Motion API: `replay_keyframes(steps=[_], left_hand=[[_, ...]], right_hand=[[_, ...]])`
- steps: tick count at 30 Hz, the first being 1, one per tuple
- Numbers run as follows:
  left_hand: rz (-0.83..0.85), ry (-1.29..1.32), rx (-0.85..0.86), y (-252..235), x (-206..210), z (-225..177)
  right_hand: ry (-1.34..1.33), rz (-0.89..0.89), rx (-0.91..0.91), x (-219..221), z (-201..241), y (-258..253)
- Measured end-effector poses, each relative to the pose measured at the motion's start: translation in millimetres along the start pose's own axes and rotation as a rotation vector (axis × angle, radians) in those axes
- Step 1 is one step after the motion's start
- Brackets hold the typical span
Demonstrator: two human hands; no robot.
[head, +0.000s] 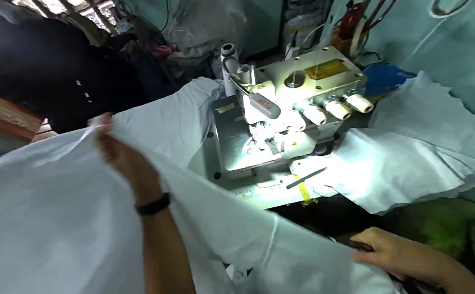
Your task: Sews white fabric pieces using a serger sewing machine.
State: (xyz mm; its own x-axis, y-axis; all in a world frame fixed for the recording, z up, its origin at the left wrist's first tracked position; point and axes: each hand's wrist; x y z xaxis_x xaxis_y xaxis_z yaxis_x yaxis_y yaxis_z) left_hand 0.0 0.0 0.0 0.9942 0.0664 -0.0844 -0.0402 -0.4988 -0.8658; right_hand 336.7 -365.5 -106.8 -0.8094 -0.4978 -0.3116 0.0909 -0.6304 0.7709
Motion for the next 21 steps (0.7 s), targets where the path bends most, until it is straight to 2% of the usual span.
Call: replay_keyframes(steps=[1,2,3,5,7,8,10,14,16,19,21], left_hand=[[0.117,0.073,-0.047,11,36,-3],[0.257,0.137,-0.086,26,67,-3],[0.401,0.196,-0.114,40,94,4],[0.657,0.16,-0.096,60,122,18],[0.805,0.019,-0.042,58,115,0],[0.832,-0.042,0.042,59,109,-10],[0.829,-0.082,0.202,67,100,-22],[0.954,-0.137,0.318,81,93,-32],[1.03,-0.205,0.364,89,86,-40],[1.066,-0.311,0.405,102,88,-49],[1.074,-0.302,0.415,101,96,-47]], right_hand=[[0.042,-0.047,0.249,2,0,-2],[0.036,-0.095,0.37,4,0,-5],[0.0,-0.165,0.364,5,1,-6],[-0.158,-0.392,0.132,5,15,-10],[-0.326,-0.62,-0.097,7,46,-28],[-0.396,-0.662,-0.16,7,64,-40],[-0.496,-0.608,-0.251,5,93,-65],[-0.538,-0.343,-0.362,9,116,-102],[-0.578,-0.229,-0.421,13,110,-105],[-0.86,0.022,-0.461,10,99,-91],[-0.955,0.011,-0.433,5,102,-77]])
Point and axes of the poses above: each hand's wrist, its own y-axis away from the middle knuckle, its own x-axis out of the palm, z = x × y, and after that the axes turned 14 degrees about x, right-handed
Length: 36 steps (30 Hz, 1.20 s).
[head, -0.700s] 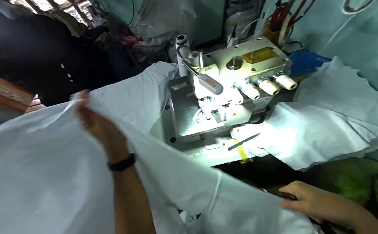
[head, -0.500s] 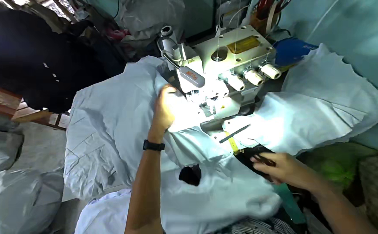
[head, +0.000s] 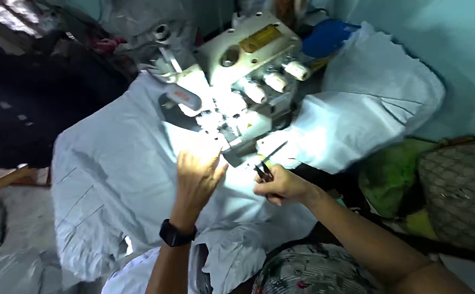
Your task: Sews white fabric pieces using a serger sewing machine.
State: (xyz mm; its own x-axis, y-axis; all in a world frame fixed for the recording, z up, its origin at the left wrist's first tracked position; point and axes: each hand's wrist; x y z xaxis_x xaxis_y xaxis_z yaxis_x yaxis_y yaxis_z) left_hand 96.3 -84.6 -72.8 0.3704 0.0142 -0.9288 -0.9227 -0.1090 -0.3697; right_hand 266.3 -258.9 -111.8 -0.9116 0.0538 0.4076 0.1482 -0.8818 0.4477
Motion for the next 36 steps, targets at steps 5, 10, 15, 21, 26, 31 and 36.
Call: replay_keyframes(steps=[5,10,15,21,26,31,36], left_hand=[[-0.12,0.065,-0.111,-16,1,-7],[-0.042,0.462,0.026,-45,23,-89],[0.046,0.57,0.499,-88,103,-128],[0.078,0.317,0.691,-112,129,-114],[0.25,0.412,0.594,-115,119,-111],[0.101,0.312,0.69,-113,123,-107],[0.095,0.276,0.716,-111,127,-108]], right_hand=[[0.43,-0.415,-0.2,-22,15,41],[0.731,-1.077,-0.244,-93,19,89],[0.84,-1.181,-0.051,-127,10,66],[0.84,-1.173,0.015,-125,15,64],[0.86,-1.229,-0.087,-126,6,59],[0.883,-1.286,-0.137,-127,3,56],[0.889,-1.285,-0.147,-127,1,55]])
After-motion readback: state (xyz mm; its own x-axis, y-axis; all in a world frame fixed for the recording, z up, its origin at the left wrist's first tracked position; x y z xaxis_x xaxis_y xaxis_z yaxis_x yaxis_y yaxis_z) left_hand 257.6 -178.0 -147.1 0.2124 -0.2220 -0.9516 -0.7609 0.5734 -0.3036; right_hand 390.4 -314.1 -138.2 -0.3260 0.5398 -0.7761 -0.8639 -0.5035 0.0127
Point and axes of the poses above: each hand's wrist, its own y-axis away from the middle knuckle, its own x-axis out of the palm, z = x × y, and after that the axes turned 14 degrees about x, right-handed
